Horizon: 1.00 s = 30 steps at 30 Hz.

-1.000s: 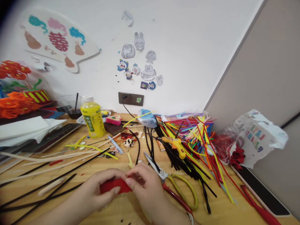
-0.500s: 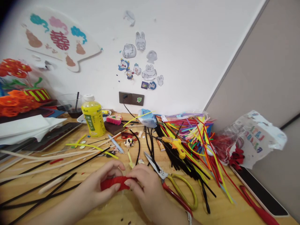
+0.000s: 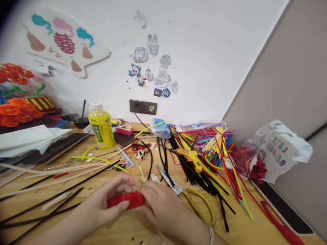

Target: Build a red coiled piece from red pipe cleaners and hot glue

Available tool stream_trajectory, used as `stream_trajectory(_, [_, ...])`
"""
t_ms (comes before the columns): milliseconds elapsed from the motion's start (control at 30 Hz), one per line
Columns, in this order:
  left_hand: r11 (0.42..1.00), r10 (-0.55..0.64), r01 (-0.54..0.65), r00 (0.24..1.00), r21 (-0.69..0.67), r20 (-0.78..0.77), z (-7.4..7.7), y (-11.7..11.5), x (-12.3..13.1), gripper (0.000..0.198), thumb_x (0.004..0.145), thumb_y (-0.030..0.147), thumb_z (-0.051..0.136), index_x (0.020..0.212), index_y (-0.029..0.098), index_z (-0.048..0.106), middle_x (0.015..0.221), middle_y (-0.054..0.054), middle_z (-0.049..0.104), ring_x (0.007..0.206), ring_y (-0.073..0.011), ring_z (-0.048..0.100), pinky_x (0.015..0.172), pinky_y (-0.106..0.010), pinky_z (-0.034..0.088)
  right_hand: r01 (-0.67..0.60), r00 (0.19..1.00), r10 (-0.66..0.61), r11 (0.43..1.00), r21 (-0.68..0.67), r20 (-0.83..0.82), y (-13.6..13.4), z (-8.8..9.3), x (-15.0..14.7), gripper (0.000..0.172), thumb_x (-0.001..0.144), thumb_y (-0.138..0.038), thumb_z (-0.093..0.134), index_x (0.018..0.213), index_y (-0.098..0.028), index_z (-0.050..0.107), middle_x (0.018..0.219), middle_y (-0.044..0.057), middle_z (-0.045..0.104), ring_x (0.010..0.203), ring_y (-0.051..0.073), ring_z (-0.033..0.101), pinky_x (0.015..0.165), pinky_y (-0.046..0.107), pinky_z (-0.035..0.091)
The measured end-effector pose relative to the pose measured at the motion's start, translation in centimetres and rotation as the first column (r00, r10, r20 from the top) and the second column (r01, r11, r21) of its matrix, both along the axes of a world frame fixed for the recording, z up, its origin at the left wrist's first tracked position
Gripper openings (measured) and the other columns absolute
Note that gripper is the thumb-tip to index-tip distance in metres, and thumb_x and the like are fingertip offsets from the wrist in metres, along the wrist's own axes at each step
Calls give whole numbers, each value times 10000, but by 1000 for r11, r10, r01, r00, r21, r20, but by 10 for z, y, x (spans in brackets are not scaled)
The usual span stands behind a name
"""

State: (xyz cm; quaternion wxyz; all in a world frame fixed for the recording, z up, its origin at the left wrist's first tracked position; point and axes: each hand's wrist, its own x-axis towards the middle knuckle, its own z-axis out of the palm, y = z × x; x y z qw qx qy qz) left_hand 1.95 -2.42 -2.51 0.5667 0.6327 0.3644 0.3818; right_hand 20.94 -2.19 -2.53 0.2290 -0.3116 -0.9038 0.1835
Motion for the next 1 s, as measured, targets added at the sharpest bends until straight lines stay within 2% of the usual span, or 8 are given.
stream_trajectory(100, [1000, -13, 12, 1000, -22, -5, 1, 1, 0, 265, 668, 192, 553, 909, 212, 446, 667, 42, 578, 633, -140, 543, 584, -243, 377, 15, 1000, -13, 998, 65, -28, -1, 1, 0, 247, 878, -251, 468, 1101, -154, 514, 1081, 110, 593, 987, 211, 542, 847, 346, 449])
stream_trajectory(200, [999, -1, 1, 1000, -52, -15, 2, 3, 1, 270, 655, 204, 550, 902, 215, 441, 641, 55, 561, 613, -139, 530, 586, -249, 375, 20, 982, -9, 998, 55, -189, -1, 2, -2, 204, 862, -239, 513, 1056, -188, 550, 1031, 80, 614, 946, 183, 560, 820, 319, 455])
stream_trajectory(333, [997, 18, -19, 1000, -73, -16, 2, 3, 2, 247, 634, 202, 553, 868, 206, 473, 610, 67, 521, 591, -130, 506, 577, -246, 372, 1, 888, -55, 993, -117, -457, -1, 2, -7, 62, 807, -265, 613, 814, -204, 626, 901, 35, 636, 853, 145, 587, 771, 277, 453])
stream_trajectory(400, [996, 18, -20, 1000, -84, -24, 0, 2, 3, 252, 624, 190, 554, 862, 202, 471, 597, 73, 518, 572, -119, 488, 559, -238, 359, -8, 851, -122, 970, -244, -511, 1, 0, -8, 165, 766, -338, 654, 698, -190, 629, 792, 23, 630, 769, 141, 584, 709, 265, 446])
stream_trajectory(600, [989, -2, -4, 999, -147, -36, -5, 1, 4, 326, 606, 198, 569, 899, 205, 427, 582, 74, 557, 501, -91, 444, 483, -213, 316, -61, 771, -360, 779, -624, -526, 4, -13, -12, 336, 625, -458, 736, 621, -166, 569, 646, -21, 527, 642, 119, 493, 598, 237, 382])
stream_trajectory(733, [988, 21, -28, 999, -151, -48, -9, 1, 4, 312, 608, 182, 554, 895, 200, 433, 569, 80, 547, 499, -87, 434, 474, -209, 301, -88, 707, -480, 668, -739, -519, 1, -17, -18, 289, 636, -381, 738, 729, -175, 559, 670, -34, 522, 616, 102, 471, 579, 220, 364])
stream_trajectory(833, [985, 25, -32, 999, -167, -40, -9, 2, 4, 303, 602, 183, 551, 881, 197, 436, 565, 83, 539, 508, -91, 434, 483, -213, 301, -67, 694, -457, 728, -682, -556, 0, -18, -20, 248, 662, -296, 716, 855, -200, 594, 735, -24, 543, 678, 116, 511, 630, 236, 395])
stream_trajectory(1000, [979, 16, -12, 1000, -204, 19, -7, 5, 4, 297, 605, 215, 598, 849, 205, 429, 569, 80, 552, 520, -93, 444, 489, -210, 296, 103, 839, -318, 890, -445, -442, 1, -14, -15, 68, 753, -234, 637, 756, -175, 671, 826, 40, 603, 787, 155, 566, 675, 262, 434])
